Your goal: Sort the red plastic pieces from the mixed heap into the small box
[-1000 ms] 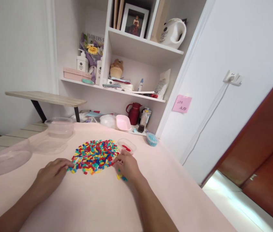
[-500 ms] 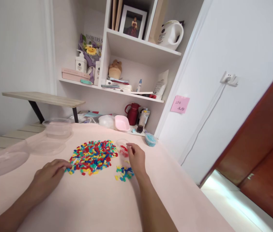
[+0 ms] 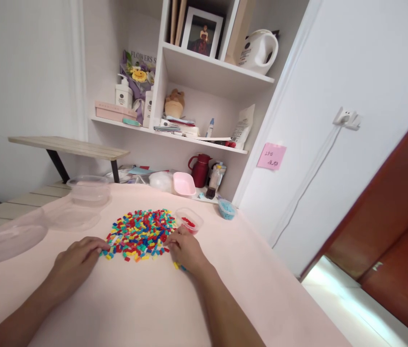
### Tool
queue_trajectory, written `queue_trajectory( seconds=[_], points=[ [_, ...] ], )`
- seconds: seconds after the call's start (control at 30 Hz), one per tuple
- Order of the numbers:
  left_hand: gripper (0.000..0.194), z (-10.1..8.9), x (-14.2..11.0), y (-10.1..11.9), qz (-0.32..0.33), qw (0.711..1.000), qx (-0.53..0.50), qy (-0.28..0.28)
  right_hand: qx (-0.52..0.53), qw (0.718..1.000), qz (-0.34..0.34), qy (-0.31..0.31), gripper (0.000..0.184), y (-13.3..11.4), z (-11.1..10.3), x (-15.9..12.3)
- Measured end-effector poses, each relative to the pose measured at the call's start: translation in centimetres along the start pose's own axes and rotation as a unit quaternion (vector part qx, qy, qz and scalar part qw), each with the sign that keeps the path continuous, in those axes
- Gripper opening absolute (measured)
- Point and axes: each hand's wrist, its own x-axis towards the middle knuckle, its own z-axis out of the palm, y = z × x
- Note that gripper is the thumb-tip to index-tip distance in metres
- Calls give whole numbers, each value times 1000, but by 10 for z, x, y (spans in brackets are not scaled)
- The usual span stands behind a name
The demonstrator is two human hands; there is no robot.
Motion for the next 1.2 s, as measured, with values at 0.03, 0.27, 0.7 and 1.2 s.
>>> queue_trajectory(
  seconds=[0.03,0.27,0.7,1.2],
  points=[
    [38,0,0,0,1,1000,1,-1,-2,1000,8,4,29,1,-1,0],
    [39,-2,0,2,0,1000,10,-3,13,999,15,-38,29,3,-8,0],
    [39,2,1,-2,8,1000,7,-1,-23,997,8,-66,24,2,-9,0],
    [37,-3,0,4,0,1000,1,5,78,996,47,13,19,-2,-19,-1]
  ],
)
